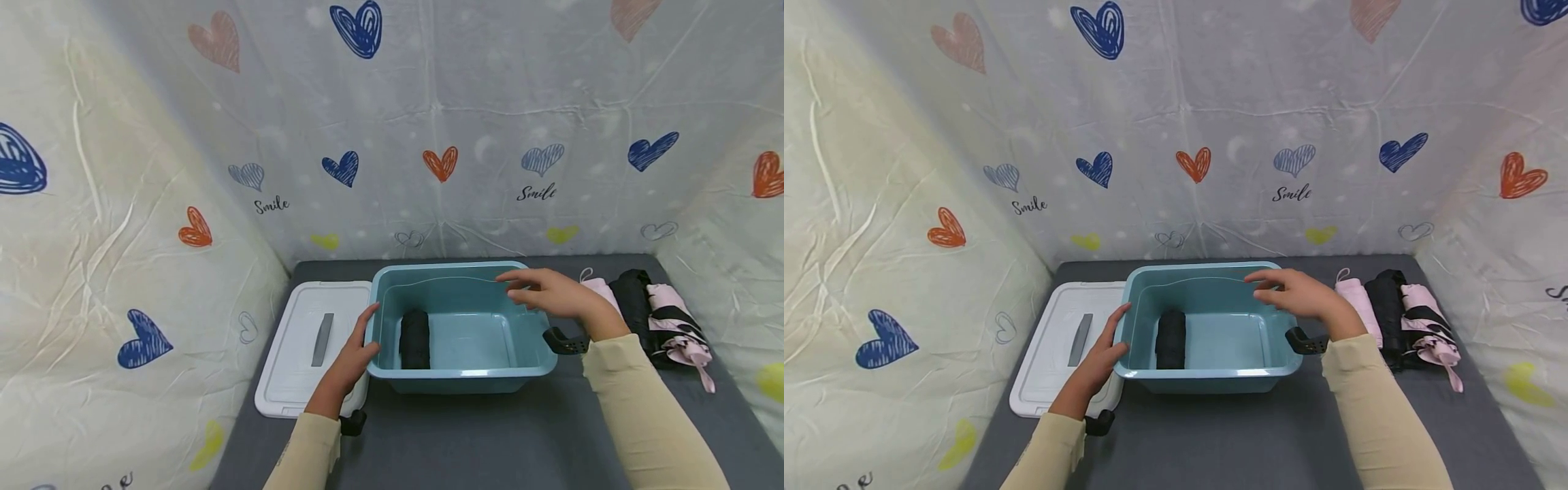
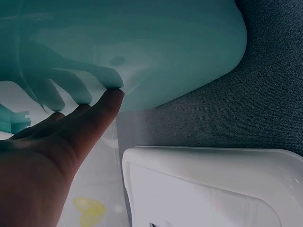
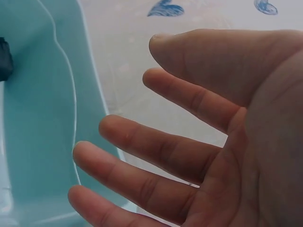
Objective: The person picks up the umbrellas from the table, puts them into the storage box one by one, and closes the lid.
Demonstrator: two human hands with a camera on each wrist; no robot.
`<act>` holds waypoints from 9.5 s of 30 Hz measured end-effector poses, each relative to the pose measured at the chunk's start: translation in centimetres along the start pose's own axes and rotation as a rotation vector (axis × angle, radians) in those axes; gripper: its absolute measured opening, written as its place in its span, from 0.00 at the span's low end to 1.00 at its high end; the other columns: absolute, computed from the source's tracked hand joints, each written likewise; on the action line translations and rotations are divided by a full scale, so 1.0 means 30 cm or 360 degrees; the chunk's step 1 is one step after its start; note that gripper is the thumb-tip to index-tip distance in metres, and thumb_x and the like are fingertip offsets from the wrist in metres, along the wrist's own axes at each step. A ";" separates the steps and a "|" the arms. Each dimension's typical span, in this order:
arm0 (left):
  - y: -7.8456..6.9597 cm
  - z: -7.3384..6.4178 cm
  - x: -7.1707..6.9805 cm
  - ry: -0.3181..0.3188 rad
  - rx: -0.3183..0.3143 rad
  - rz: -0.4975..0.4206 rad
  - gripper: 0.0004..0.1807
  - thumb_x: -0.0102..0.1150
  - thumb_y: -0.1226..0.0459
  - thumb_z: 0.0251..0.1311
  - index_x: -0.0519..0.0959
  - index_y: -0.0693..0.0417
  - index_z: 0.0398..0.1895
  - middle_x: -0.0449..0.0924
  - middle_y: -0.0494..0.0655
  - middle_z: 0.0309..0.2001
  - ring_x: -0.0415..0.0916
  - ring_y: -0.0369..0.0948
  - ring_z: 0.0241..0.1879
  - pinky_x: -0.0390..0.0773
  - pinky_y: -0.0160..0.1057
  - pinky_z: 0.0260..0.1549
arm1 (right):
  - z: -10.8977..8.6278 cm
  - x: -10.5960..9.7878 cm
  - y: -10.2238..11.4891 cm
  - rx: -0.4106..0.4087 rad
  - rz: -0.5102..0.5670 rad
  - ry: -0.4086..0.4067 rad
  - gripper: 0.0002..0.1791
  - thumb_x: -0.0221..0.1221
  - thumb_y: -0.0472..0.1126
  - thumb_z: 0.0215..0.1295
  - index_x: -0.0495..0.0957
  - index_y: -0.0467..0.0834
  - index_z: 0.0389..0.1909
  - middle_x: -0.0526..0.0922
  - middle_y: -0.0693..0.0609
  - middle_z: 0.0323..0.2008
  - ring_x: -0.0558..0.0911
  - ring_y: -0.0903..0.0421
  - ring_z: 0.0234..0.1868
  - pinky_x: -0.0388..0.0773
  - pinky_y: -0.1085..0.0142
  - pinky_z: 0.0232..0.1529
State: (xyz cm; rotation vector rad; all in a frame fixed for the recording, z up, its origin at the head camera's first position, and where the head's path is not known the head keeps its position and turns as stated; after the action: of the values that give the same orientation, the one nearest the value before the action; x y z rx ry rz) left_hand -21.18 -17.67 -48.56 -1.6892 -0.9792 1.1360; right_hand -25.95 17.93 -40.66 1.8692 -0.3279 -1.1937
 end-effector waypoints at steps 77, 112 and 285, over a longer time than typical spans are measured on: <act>0.104 0.056 0.012 -0.0071 0.0064 -0.0021 0.41 0.40 0.68 0.55 0.50 0.24 0.72 0.45 0.51 0.75 0.56 0.56 0.63 0.68 0.50 0.49 | -0.172 -0.105 -0.459 0.0736 -0.0059 -0.0508 0.40 0.47 0.59 0.70 0.53 0.39 0.74 0.49 0.27 0.72 0.51 0.25 0.70 0.55 0.31 0.61; 0.101 0.056 0.008 -0.0096 0.0043 0.0003 0.42 0.40 0.68 0.56 0.50 0.22 0.72 0.42 0.49 0.76 0.55 0.56 0.64 0.68 0.51 0.50 | -0.152 -0.039 -0.608 0.0828 -0.0408 -0.0573 0.34 0.53 0.43 0.63 0.59 0.36 0.68 0.46 0.17 0.65 0.55 0.17 0.61 0.59 0.27 0.55; 0.065 0.034 0.005 -0.0007 0.0037 -0.0065 0.43 0.39 0.70 0.56 0.46 0.29 0.75 0.39 0.51 0.77 0.50 0.57 0.67 0.64 0.56 0.55 | 0.010 0.104 0.160 -0.0424 -0.0501 -0.1066 0.30 0.68 0.31 0.51 0.78 0.53 0.58 0.64 0.43 0.67 0.68 0.42 0.60 0.77 0.44 0.46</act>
State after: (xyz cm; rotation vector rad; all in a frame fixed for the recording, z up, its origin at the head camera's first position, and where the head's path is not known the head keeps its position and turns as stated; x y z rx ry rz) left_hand -21.83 -17.96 -50.65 -1.6418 -0.9956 1.1208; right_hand -23.57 13.05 -38.85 1.2776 -0.2198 -1.9679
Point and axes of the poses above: each hand's wrist, its own z-axis towards the middle knuckle, its own x-axis out of the palm, y = z × x, the point moved 5 cm from there along z, towards the middle knuckle
